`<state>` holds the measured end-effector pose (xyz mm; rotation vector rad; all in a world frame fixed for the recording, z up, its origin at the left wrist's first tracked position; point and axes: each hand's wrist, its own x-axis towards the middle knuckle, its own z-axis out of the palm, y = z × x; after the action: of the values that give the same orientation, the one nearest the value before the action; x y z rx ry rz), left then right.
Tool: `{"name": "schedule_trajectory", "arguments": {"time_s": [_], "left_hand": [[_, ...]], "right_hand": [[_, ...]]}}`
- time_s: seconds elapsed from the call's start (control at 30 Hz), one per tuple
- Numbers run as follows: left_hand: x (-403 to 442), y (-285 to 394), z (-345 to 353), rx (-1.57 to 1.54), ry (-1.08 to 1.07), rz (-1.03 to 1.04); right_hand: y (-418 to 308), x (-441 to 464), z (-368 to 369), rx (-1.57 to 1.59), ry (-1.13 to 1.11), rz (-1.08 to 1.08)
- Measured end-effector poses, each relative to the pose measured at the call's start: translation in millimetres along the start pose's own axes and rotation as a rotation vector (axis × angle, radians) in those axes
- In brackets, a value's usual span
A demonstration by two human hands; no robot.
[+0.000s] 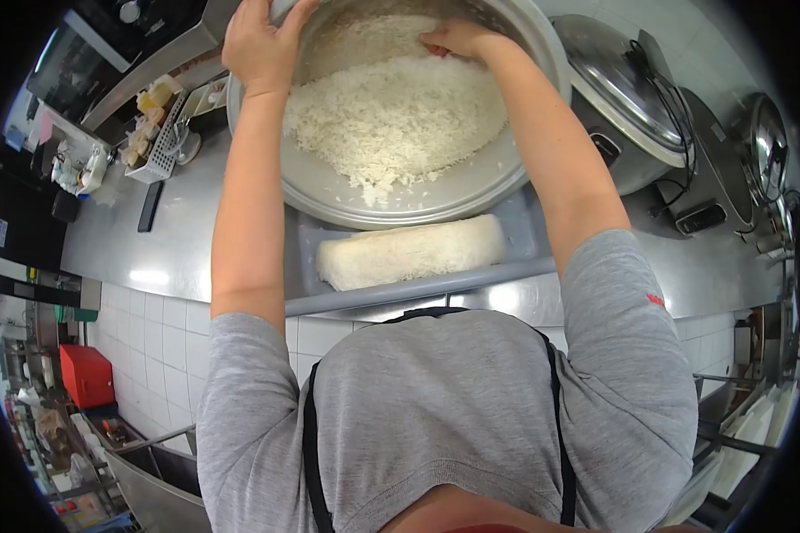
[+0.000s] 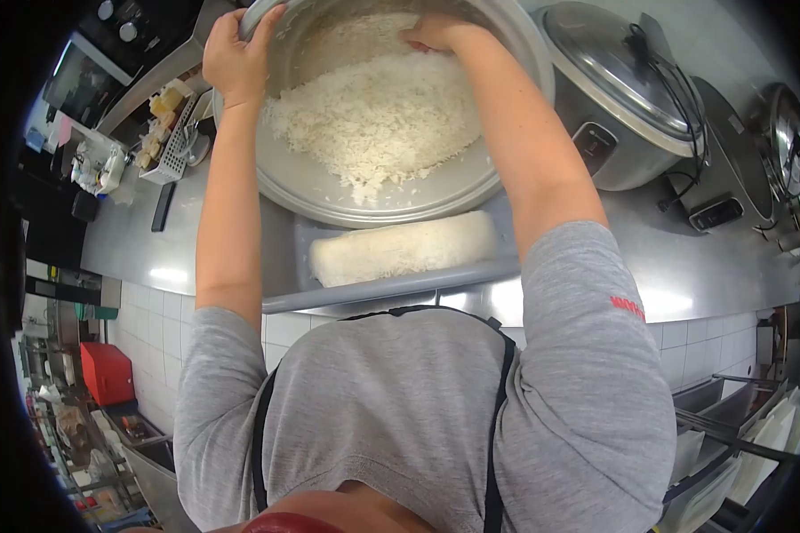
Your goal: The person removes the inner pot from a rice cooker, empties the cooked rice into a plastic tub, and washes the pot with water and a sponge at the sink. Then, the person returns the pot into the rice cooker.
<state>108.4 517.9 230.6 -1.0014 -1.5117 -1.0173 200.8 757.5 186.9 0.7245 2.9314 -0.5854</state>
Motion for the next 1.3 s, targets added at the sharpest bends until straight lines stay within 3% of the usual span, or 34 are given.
{"name": "schedule_trajectory", "arguments": {"time_s": [0.07, 0.17, 0.23, 0.33, 0.4, 0.47, 0.5, 0.57, 0.67, 0.73, 0.8, 0.87, 1.0, 1.07, 1.23, 1.3], "left_hand": [[-1.9, -1.0, -4.4, -0.038, -0.015, 0.011], [-4.8, -0.2, -3.7, 0.010, 0.024, 0.030], [-6.0, -3.9, -2.7, 0.030, 0.040, 0.045], [-10.5, -11.4, -5.4, 0.042, 0.028, 0.032], [-11.6, -16.5, -6.4, 0.029, 0.065, 0.046], [-12.1, -16.6, -6.6, 0.035, 0.061, 0.053], [-10.7, -15.8, -6.3, 0.040, 0.066, 0.063], [-8.8, -12.4, -4.4, 0.042, 0.050, 0.047], [-7.5, -4.3, -5.3, 0.020, 0.028, 0.043], [-5.0, -2.1, -6.8, 0.001, 0.022, 0.059], [-4.6, 0.0, -5.4, 0.015, 0.049, 0.081], [-5.9, 1.8, -6.2, 0.004, 0.025, 0.068], [-3.4, 1.0, -6.9, 0.006, 0.000, 0.074], [-2.0, -3.0, -8.6, 0.001, 0.017, 0.082], [-8.8, -14.6, -11.2, -0.004, 0.013, 0.055], [-8.8, -14.6, -10.9, 0.019, 0.007, 0.054]], "right_hand": [[-3.3, 14.0, 13.0, 0.076, -0.084, -0.063], [-36.5, -10.2, 39.9, -0.119, 0.027, -0.031], [-55.3, -25.1, 42.5, -0.184, -0.211, -0.027], [-64.5, -47.6, 71.9, -0.388, -0.193, -0.219], [-77.3, -80.9, 86.1, -0.439, -0.265, -0.177], [-66.6, -107.3, 132.9, -0.496, 0.121, -0.297], [-63.4, -117.4, 150.1, -0.499, 0.118, -0.306], [-58.3, -133.7, 177.2, -0.649, 0.359, -0.426], [-56.2, -139.8, 189.5, -0.531, 0.451, -0.468], [-81.4, -127.1, 126.7, -0.143, -0.143, -0.204], [-78.5, -96.1, 95.1, 0.108, 0.157, -0.156], [-73.4, -33.4, 76.9, 0.165, 0.253, -0.183], [-88.0, 12.5, 109.9, 0.120, 0.094, -0.351], [-110.1, -22.7, 111.7, -0.059, -0.056, -0.356], [-94.6, -54.3, 136.9, -0.232, -0.088, -0.569], [-96.5, -53.1, 98.7, -0.161, -0.116, -0.248]]}}
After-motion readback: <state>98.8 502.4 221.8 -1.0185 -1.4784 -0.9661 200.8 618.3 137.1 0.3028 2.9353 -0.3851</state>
